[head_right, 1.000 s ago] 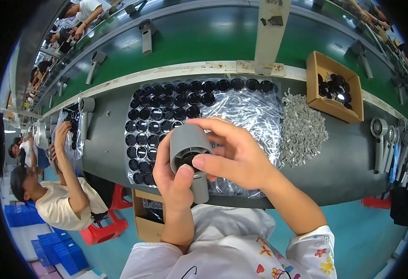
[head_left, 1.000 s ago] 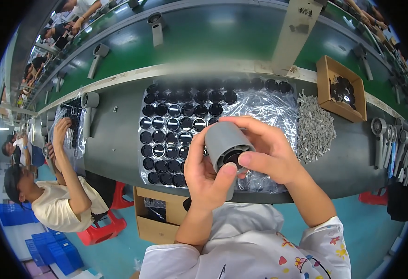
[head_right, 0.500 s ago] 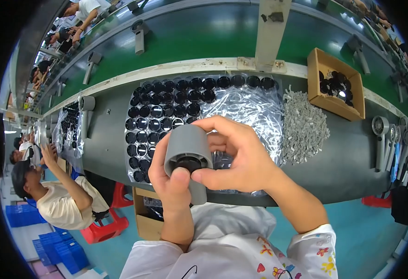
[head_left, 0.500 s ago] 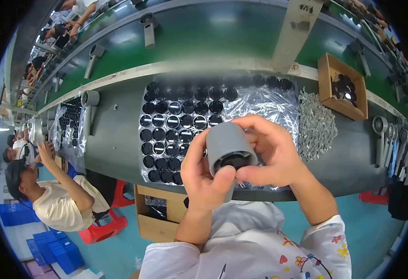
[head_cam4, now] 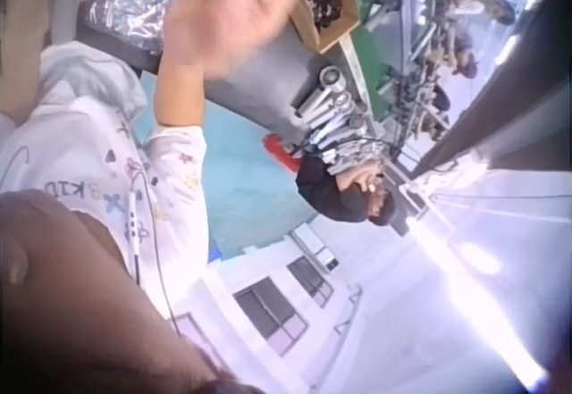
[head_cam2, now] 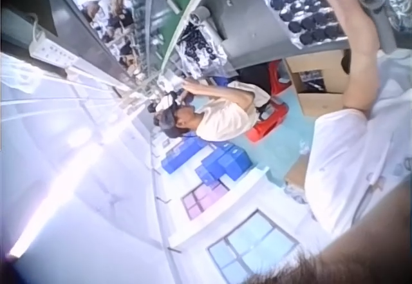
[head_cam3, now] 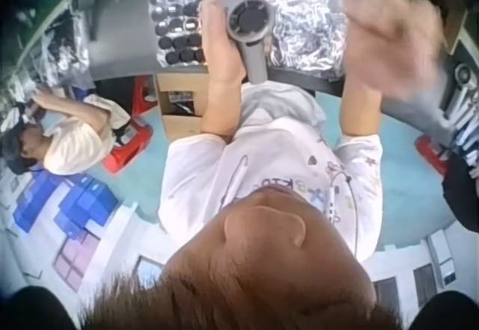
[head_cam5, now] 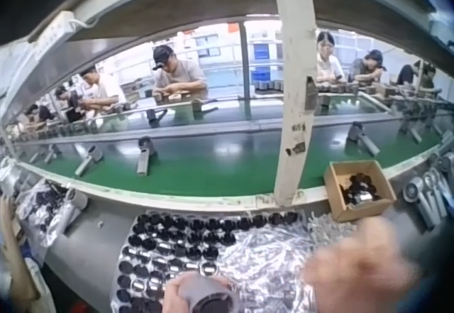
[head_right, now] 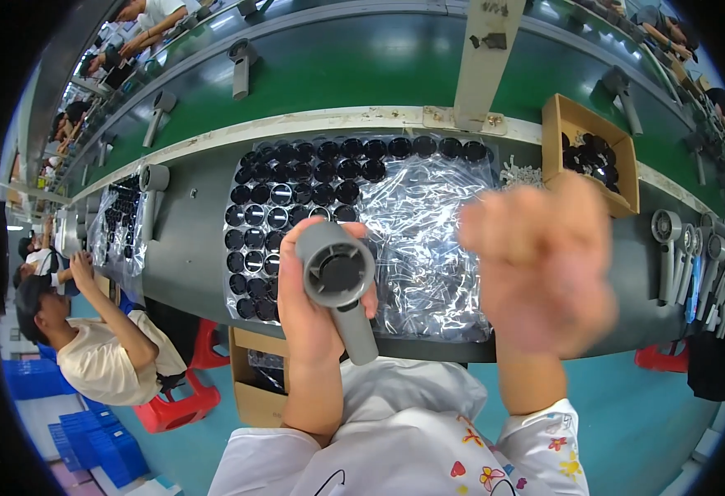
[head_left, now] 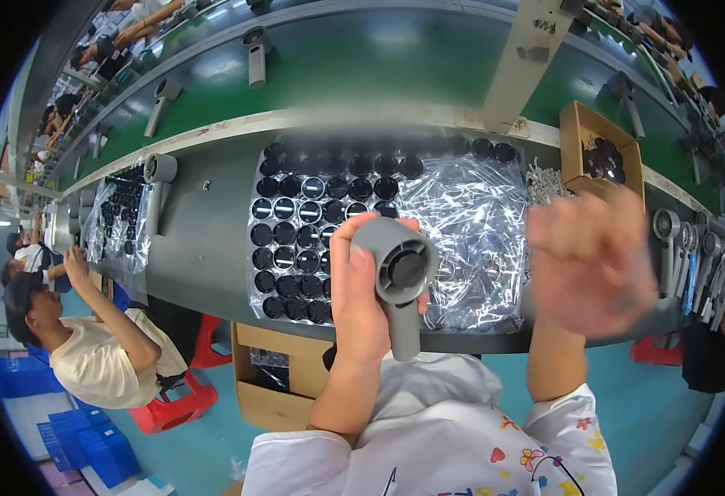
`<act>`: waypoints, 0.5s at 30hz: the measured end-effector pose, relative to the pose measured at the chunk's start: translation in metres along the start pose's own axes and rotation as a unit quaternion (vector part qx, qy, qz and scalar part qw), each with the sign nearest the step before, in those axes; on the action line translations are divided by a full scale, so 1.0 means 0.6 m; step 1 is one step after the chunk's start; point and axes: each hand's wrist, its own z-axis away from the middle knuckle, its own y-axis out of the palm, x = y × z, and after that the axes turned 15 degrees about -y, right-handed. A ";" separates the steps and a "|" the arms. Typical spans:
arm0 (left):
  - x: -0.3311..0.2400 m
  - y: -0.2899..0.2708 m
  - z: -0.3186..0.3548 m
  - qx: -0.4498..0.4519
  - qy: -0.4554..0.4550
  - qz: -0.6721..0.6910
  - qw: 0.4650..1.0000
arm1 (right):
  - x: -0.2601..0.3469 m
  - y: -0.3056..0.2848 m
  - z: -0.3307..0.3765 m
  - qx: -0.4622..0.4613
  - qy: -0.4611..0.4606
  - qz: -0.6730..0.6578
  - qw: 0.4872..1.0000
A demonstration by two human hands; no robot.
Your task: The person assembles electronic motor components by manually inserting small metal contacts into a cylindrical motor housing on a workbench.
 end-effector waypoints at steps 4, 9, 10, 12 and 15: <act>0.002 0.003 0.002 -0.044 0.016 -0.068 0.997 | 0.059 0.050 -0.001 0.049 -0.170 0.004 0.984; 0.026 0.022 0.019 -0.049 0.104 -0.240 0.964 | -0.070 0.082 0.073 0.100 -0.110 0.184 0.972; 0.029 0.020 0.014 -0.060 0.072 -0.229 0.969 | -0.065 0.082 0.068 0.067 -0.067 0.149 0.984; 0.009 0.032 0.014 -0.039 0.042 -0.168 0.984 | -0.043 0.096 0.073 0.025 -0.011 0.110 0.994; 0.002 0.019 0.019 -0.047 0.046 -0.154 0.986 | -0.011 0.092 0.045 0.086 -0.031 0.114 0.989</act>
